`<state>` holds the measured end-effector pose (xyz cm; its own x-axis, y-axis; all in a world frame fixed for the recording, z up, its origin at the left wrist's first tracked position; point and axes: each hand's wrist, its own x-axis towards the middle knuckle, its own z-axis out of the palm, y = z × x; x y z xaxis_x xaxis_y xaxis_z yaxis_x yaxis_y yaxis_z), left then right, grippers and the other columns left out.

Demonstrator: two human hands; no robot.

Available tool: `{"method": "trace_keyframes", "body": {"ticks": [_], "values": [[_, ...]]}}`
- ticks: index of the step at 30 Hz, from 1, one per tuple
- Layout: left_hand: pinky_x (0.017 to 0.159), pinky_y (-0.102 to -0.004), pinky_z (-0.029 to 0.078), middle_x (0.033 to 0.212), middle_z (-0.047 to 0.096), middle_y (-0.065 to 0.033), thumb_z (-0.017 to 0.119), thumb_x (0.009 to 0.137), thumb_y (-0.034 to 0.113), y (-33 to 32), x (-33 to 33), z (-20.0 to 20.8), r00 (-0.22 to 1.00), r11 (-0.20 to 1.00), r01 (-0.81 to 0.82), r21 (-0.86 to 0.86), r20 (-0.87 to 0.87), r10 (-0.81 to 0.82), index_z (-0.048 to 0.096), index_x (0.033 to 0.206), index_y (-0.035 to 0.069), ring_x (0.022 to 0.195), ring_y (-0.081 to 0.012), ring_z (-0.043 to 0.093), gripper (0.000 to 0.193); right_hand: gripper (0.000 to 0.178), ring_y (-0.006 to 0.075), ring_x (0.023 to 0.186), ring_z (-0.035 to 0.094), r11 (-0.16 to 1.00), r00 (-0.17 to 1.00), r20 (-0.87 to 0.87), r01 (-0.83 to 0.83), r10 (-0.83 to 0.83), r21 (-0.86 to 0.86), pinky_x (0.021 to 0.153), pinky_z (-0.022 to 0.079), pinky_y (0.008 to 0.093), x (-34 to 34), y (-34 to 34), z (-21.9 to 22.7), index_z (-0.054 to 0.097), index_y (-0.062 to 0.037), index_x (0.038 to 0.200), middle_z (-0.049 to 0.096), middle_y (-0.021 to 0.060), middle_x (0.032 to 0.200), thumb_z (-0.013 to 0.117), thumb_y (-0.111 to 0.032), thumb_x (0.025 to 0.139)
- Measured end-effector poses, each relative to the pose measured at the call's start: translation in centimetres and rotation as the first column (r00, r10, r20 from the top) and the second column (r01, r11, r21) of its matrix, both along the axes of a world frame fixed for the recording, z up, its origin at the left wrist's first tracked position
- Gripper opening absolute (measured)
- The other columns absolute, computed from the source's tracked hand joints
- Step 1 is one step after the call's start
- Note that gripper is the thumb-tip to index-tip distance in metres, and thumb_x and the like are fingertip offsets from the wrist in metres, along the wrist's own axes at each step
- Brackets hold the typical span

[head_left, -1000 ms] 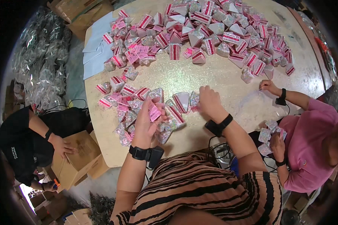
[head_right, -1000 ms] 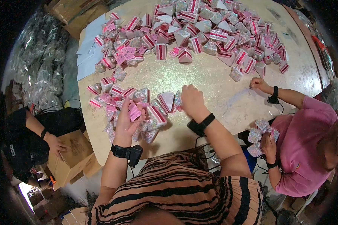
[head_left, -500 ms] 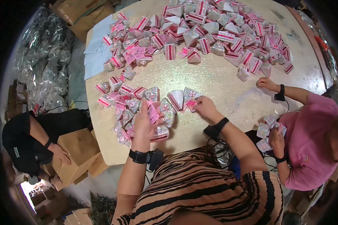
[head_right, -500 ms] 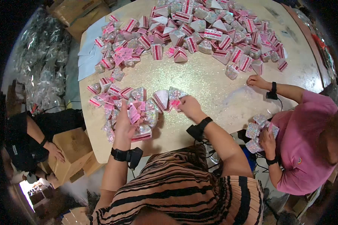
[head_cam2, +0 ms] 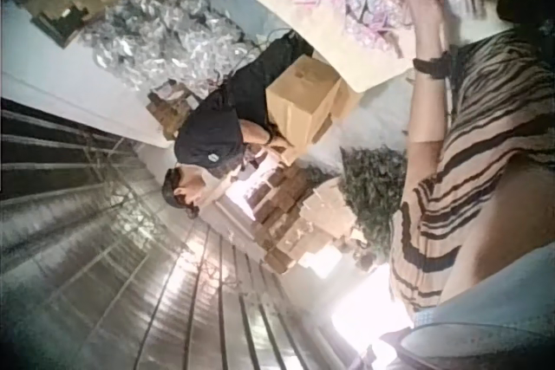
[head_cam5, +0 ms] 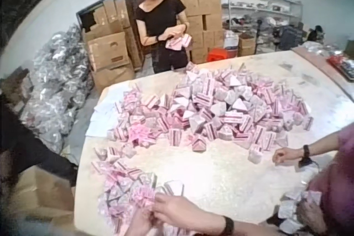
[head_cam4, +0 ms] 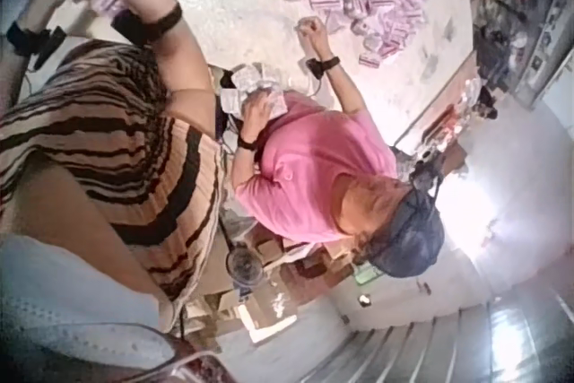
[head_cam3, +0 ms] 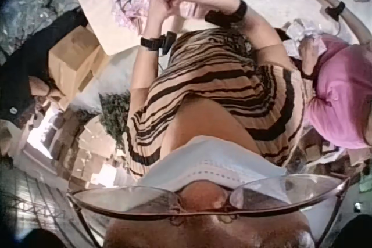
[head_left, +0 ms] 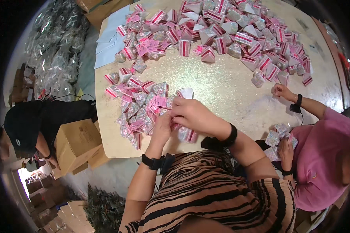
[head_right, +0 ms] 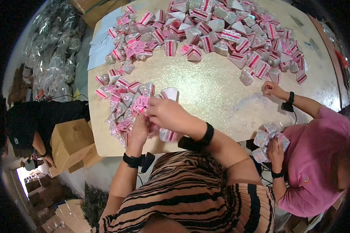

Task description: The person repeatedly picks small bubble-wrapped items from a pile on a table, places them into clear plastic bags, and seals the bags. They then place the sealed packages onto a growing pile of finished items.

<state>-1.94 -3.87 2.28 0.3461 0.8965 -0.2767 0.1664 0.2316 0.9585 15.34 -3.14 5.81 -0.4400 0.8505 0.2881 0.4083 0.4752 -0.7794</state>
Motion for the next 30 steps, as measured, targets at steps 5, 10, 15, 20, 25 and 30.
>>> {"method": "trace_keyframes", "body": {"ticks": [5, 10, 15, 20, 25, 30], "values": [[0.054, -0.0265, 0.050, 0.072, 0.062, -0.0097, 0.029, 0.091, 0.061, -2.2, -0.5, 0.0, 0.901, 0.846, -0.235, -0.479, 0.219, 0.374, 0.055, 0.092, 0.000, 0.058, -0.0165, 0.060, 0.066, 0.027, 0.0252, 0.079, 0.058, 0.886, 0.940, -0.197, 0.171, -0.278, -0.432, 0.069, 0.046, 0.0322, 1.9, 0.4, -7.6, 0.063, -0.0003, 0.093, 0.058, 0.0125, 0.092, 0.070, -0.016, 0.072], [0.042, -0.0261, 0.046, 0.061, 0.060, -0.0109, 0.026, 0.090, 0.063, -3.2, -3.1, -0.6, 0.890, 0.826, -0.152, -0.542, 0.287, 0.353, 0.056, 0.081, 0.002, 0.049, -0.0187, 0.060, 0.069, 0.056, 0.0331, 0.086, 0.060, 0.801, 0.711, 0.601, 0.570, -0.366, -0.186, 0.073, 0.050, 0.0412, 0.5, -1.3, -13.8, 0.055, 0.0005, 0.099, 0.055, 0.0191, 0.097, 0.073, -0.040, 0.065], [0.036, -0.0213, 0.040, 0.060, 0.059, -0.0092, 0.024, 0.089, 0.065, -4.9, -5.2, 0.5, 0.875, 0.814, -0.162, -0.557, 0.300, 0.379, 0.056, 0.081, 0.003, 0.046, -0.0166, 0.058, 0.070, 0.037, 0.0356, 0.082, 0.059, 0.776, 0.666, 0.549, 0.629, -0.504, -0.051, 0.072, 0.050, 0.0439, -2.2, -0.8, -15.3, 0.053, 0.0017, 0.092, 0.054, 0.0200, 0.093, 0.064, -0.029, 0.074], [0.035, -0.0211, 0.038, 0.059, 0.058, -0.0072, 0.023, 0.089, 0.065, -5.2, -8.4, 1.1, 0.872, 0.838, -0.140, -0.528, 0.336, 0.357, 0.056, 0.083, 0.004, 0.044, -0.0150, 0.055, 0.070, 0.038, 0.0363, 0.076, 0.058, 0.810, 0.677, 0.500, 0.579, -0.540, 0.092, 0.070, 0.048, 0.0439, -0.5, 0.1, -11.5, 0.061, 0.0047, 0.078, 0.057, 0.0212, 0.082, 0.068, -0.032, 0.068], [0.039, -0.0208, 0.036, 0.060, 0.055, -0.0037, 0.028, 0.090, 0.064, -4.2, -8.7, 0.6, 0.925, 0.907, -0.134, -0.398, 0.278, 0.259, 0.058, 0.084, 0.002, 0.042, -0.0096, 0.048, 0.069, 0.031, 0.0352, 0.071, 0.058, 0.898, 0.711, 0.552, 0.378, -0.437, 0.224, 0.067, 0.048, 0.0431, 0.7, -0.5, -2.3, 0.062, 0.0012, 0.068, 0.058, 0.0203, 0.075, 0.068, -0.029, 0.065], [0.051, -0.0225, 0.040, 0.067, 0.058, -0.0051, 0.033, 0.090, 0.061, -3.0, -7.5, 0.5, 0.977, 0.995, -0.084, 0.059, 0.200, 0.071, 0.062, 0.090, -0.003, 0.055, -0.0101, 0.054, 0.071, 0.026, 0.0342, 0.073, 0.059, 0.987, 0.668, 0.727, 0.095, -0.158, 0.127, 0.068, 0.047, 0.0418, -1.5, -3.7, 4.3, 0.064, -0.0002, 0.074, 0.059, 0.0174, 0.076, 0.070, -0.024, 0.064]]}}
